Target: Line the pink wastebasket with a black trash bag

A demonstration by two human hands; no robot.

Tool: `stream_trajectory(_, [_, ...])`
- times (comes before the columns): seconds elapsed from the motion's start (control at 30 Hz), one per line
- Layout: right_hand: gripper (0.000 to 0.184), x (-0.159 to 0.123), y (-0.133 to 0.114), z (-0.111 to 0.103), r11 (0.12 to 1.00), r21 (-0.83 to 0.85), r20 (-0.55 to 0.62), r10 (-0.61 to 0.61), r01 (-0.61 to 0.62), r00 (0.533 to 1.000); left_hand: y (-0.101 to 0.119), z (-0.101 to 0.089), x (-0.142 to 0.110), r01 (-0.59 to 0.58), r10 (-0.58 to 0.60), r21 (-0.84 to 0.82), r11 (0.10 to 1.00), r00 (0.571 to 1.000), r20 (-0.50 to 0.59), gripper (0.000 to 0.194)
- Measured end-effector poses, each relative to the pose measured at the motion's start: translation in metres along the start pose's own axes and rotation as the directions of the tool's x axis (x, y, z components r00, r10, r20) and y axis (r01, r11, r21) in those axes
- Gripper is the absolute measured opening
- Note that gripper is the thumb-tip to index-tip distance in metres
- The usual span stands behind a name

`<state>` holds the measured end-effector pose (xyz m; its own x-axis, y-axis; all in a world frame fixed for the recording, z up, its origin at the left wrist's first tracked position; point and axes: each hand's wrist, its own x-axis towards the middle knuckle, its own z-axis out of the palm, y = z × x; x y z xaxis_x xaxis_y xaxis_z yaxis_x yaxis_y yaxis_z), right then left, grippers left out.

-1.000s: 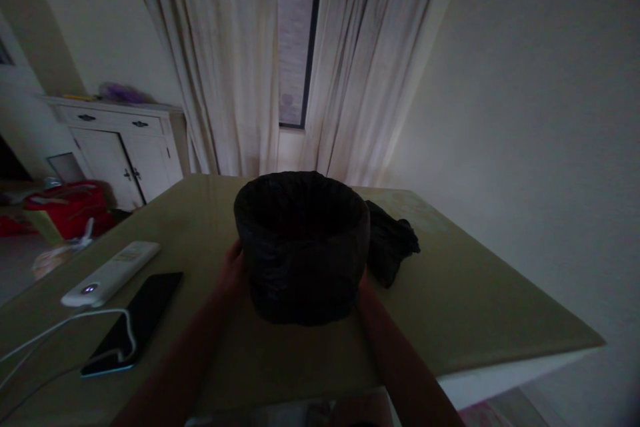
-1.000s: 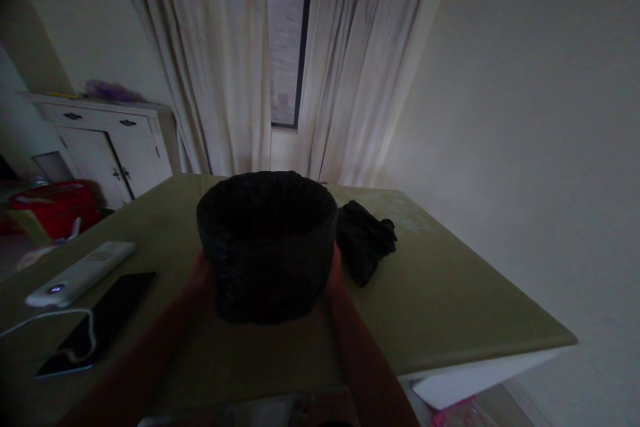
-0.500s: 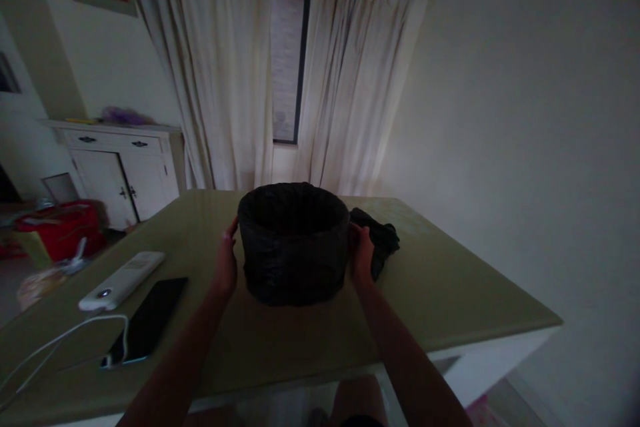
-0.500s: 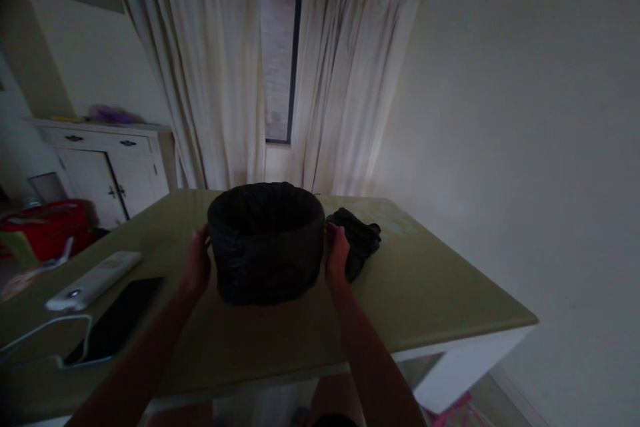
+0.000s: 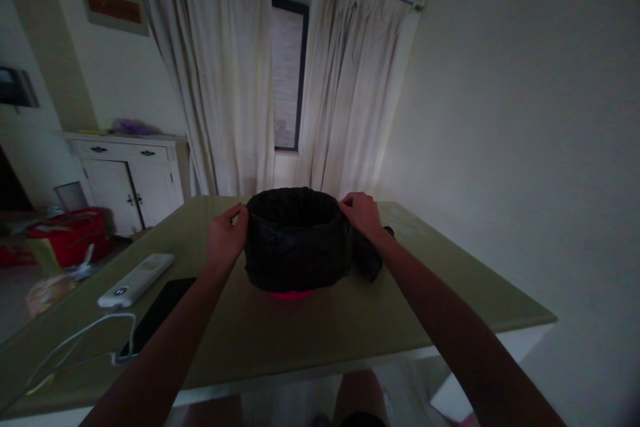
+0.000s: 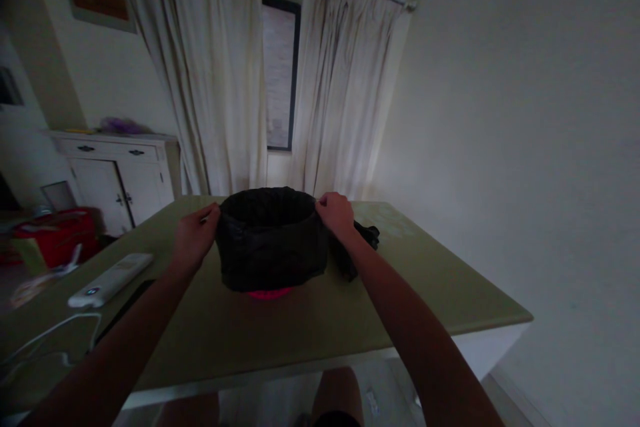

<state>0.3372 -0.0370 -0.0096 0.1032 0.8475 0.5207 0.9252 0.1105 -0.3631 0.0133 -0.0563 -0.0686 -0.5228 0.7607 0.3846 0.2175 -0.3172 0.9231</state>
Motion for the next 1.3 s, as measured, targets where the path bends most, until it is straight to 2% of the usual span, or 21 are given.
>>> stream_trajectory(0.1, [0.024, 0.011, -0.017, -0.010, 0.993, -0.043, -0.010, -0.114, 0.113, 0.993, 0.016, 0.000, 0.005, -0.128, 0.118, 0.219, 0.967, 0.991, 0.059, 0.014])
stream_trajectory(0.27, [0.022, 0.034, -0.045, -0.025, 0.982, -0.064, -0.028, -0.179, 0.177, 0.983, 0.033, 0.000, 0.020, -0.279, 0.188, 0.381, 0.881, 0.947, 0.260, 0.023])
stream_trajectory(0.37, [0.022, 0.049, -0.057, -0.032, 0.981, -0.044, -0.063, -0.191, 0.189, 0.980, 0.034, -0.001, 0.031, -0.263, 0.141, 0.367, 0.892, 0.935, 0.326, 0.024])
stream_trajectory(0.5, [0.021, 0.065, -0.071, -0.036, 0.982, 0.068, -0.118, -0.169, 0.177, 0.979, 0.028, -0.004, 0.039, -0.183, 0.056, 0.363, 0.914, 0.942, 0.332, 0.034])
stream_trajectory(0.6, [0.021, 0.073, -0.084, -0.035, 0.972, 0.139, -0.118, -0.172, 0.187, 0.978, 0.023, -0.007, 0.040, -0.135, 0.022, 0.326, 0.936, 0.944, 0.329, 0.020])
stream_trajectory(0.7, [0.017, 0.077, -0.099, -0.034, 0.968, 0.102, -0.063, -0.222, 0.227, 0.973, 0.024, -0.007, 0.040, -0.164, 0.072, 0.302, 0.939, 0.954, 0.292, 0.009])
stream_trajectory(0.77, [0.019, 0.077, -0.109, -0.033, 0.965, 0.067, -0.064, -0.249, 0.253, 0.966, 0.029, -0.004, 0.039, -0.180, 0.118, 0.231, 0.956, 0.958, 0.260, 0.006])
stream_trajectory(0.83, [0.024, 0.078, -0.116, -0.033, 0.964, 0.049, -0.093, -0.256, 0.262, 0.962, 0.038, 0.000, 0.038, -0.144, 0.126, 0.069, 0.987, 0.967, 0.220, 0.010])
stream_trajectory(0.9, [0.026, 0.080, -0.120, -0.033, 0.968, 0.024, -0.071, -0.248, 0.251, 0.966, 0.048, 0.004, 0.037, -0.043, 0.064, -0.130, 0.991, 0.985, 0.161, 0.016])
stream_trajectory(1.0, [0.025, 0.082, -0.120, -0.034, 0.977, -0.031, 0.012, -0.210, 0.210, 0.978, 0.066, 0.007, 0.037, 0.116, -0.083, -0.353, 0.928, 0.991, 0.107, 0.025])
stream_trajectory(1.1, [0.028, 0.083, -0.116, -0.035, 0.983, -0.025, -0.034, -0.181, 0.180, 0.983, 0.081, 0.006, 0.040, 0.162, -0.118, -0.462, 0.872, 0.985, 0.123, 0.030])
stream_trajectory(1.3, [0.029, 0.086, -0.099, -0.042, 0.994, 0.044, -0.101, -0.096, 0.101, 0.990, 0.100, 0.013, 0.051, 0.125, -0.072, -0.551, 0.825, 0.990, 0.117, 0.027])
